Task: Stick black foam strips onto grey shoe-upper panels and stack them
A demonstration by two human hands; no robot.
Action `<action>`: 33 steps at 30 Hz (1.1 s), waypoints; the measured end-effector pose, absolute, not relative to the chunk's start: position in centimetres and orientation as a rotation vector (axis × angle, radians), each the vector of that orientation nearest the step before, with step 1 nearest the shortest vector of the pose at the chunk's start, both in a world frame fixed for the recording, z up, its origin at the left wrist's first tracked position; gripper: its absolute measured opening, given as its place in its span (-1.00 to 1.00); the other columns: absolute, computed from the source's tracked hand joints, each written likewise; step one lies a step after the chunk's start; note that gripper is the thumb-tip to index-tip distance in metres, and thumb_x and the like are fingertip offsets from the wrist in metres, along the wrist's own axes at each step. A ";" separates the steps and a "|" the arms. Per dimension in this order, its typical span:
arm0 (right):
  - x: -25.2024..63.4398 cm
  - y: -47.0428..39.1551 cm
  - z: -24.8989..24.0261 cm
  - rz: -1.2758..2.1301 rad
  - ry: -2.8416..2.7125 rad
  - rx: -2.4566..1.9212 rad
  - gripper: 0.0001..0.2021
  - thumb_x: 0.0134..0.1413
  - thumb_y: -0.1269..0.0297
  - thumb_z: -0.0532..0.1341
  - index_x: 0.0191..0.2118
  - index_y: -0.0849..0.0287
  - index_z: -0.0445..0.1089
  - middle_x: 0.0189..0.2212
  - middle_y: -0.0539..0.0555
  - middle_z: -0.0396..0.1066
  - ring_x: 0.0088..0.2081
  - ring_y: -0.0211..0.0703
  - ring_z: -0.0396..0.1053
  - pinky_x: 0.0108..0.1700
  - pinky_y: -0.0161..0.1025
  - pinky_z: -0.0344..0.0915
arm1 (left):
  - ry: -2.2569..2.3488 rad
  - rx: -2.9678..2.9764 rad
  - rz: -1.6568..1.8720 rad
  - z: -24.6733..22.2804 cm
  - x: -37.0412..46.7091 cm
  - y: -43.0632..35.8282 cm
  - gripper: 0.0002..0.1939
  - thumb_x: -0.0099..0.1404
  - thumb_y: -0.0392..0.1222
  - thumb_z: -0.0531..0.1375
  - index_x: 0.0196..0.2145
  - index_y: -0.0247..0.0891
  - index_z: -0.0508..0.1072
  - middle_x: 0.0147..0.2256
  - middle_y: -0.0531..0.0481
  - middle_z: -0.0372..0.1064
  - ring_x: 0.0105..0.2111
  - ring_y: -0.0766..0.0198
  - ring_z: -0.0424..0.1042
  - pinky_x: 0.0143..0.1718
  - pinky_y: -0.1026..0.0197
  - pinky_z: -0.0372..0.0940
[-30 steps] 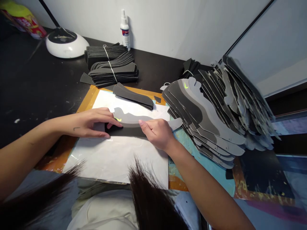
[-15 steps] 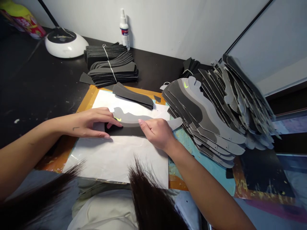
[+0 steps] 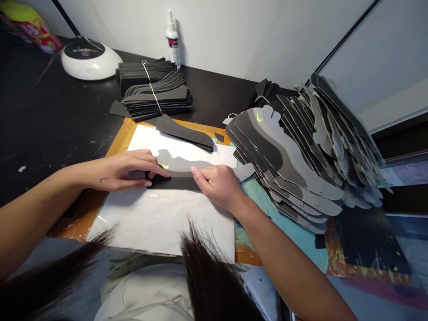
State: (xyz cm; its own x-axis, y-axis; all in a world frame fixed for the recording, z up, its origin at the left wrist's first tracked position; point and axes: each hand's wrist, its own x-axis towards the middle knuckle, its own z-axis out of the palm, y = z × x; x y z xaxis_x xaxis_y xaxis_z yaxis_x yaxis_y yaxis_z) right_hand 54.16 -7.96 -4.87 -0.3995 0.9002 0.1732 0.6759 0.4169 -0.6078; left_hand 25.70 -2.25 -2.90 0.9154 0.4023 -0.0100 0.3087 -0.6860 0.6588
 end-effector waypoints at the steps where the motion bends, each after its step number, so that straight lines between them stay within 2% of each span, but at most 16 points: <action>1: 54.2 -7.9 -4.9 0.623 -2.196 -1.334 -0.50 0.36 0.15 0.01 -0.62 0.15 -0.10 -0.71 -0.09 -0.05 -0.61 -0.33 -0.07 -0.48 -0.22 -0.14 | 0.503 2.375 0.174 -2.9 25.7 -2.3 -0.63 0.39 -0.29 0.16 0.13 -0.15 0.43 -0.26 -0.06 0.40 -0.20 0.19 0.31 -0.10 0.23 0.21; 5: 54.2 -7.9 -4.9 0.631 -2.199 -1.336 -0.50 0.36 0.15 0.00 -0.62 0.15 -0.10 -0.70 -0.09 -0.07 -0.61 -0.33 -0.08 -0.48 -0.22 -0.15 | 0.498 2.365 0.177 -2.8 25.7 -2.3 -0.58 0.35 -0.40 0.13 0.13 -0.16 0.43 -0.27 -0.06 0.40 -0.20 0.20 0.32 -0.11 0.25 0.21; 11: 54.2 -8.0 -4.8 0.663 -2.195 -1.369 -0.50 0.35 0.14 0.00 -0.61 0.15 -0.12 -0.70 -0.09 -0.10 -0.61 -0.33 -0.10 -0.47 -0.22 -0.16 | 0.515 2.336 0.205 -3.1 25.6 -2.2 -0.61 0.36 -0.42 0.11 0.08 -0.18 0.46 -0.21 -0.09 0.41 -0.16 0.19 0.36 -0.08 0.25 0.25; 17: 54.1 -8.0 -4.7 0.670 -2.194 -1.367 -0.50 0.35 0.15 0.00 -0.61 0.15 -0.12 -0.70 -0.09 -0.11 -0.60 -0.33 -0.12 -0.47 -0.21 -0.17 | 0.499 2.335 0.254 -3.4 25.4 -2.0 -0.71 0.39 -0.37 0.12 -0.02 -0.18 0.51 -0.18 -0.10 0.45 -0.15 0.20 0.39 -0.09 0.26 0.28; 20: 54.1 -8.1 -4.6 0.669 -2.190 -1.374 -0.51 0.34 0.15 0.00 -0.61 0.15 -0.14 -0.70 -0.09 -0.13 -0.60 -0.33 -0.13 -0.47 -0.20 -0.18 | 0.488 2.347 0.264 -3.3 25.5 -2.0 -0.80 0.38 -0.25 0.20 -0.06 -0.21 0.52 -0.19 -0.11 0.45 -0.17 0.21 0.40 -0.12 0.27 0.28; 24: 54.1 -8.0 -4.7 0.667 -2.185 -1.381 -0.51 0.34 0.15 0.01 -0.61 0.15 -0.14 -0.69 -0.10 -0.13 -0.60 -0.33 -0.13 -0.47 -0.20 -0.19 | 0.478 2.405 0.294 -3.2 25.8 -2.0 -0.76 0.33 -0.09 0.29 -0.09 -0.22 0.53 -0.25 -0.09 0.45 -0.21 0.21 0.39 -0.15 0.26 0.27; 30: 54.2 -7.9 -5.0 0.671 -2.185 -1.382 -0.51 0.35 0.14 0.01 -0.60 0.16 -0.12 -0.69 -0.09 -0.12 -0.60 -0.34 -0.11 -0.47 -0.21 -0.17 | 0.399 2.642 0.463 -4.0 27.0 -2.7 -0.81 0.40 -0.09 0.22 -0.13 -0.20 0.56 -0.40 -0.05 0.47 -0.39 0.23 0.36 -0.28 0.20 0.19; 33: 54.1 -7.9 -5.1 0.680 -2.194 -1.378 -0.51 0.35 0.14 0.01 -0.60 0.16 -0.10 -0.68 -0.09 -0.09 -0.60 -0.34 -0.08 -0.47 -0.22 -0.16 | 0.351 2.683 0.516 -4.5 27.3 -3.2 -0.78 0.45 -0.16 0.16 -0.05 -0.17 0.56 -0.37 -0.07 0.49 -0.39 0.24 0.39 -0.28 0.20 0.20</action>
State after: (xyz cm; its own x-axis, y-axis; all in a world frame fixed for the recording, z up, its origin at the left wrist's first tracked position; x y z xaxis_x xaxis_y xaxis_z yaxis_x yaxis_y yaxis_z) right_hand 54.15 -7.88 -5.05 -0.3933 0.9118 0.1180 0.6853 0.3763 -0.6235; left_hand 27.35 -3.17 -4.54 0.9011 0.3100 0.3033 0.1685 -0.8946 0.4138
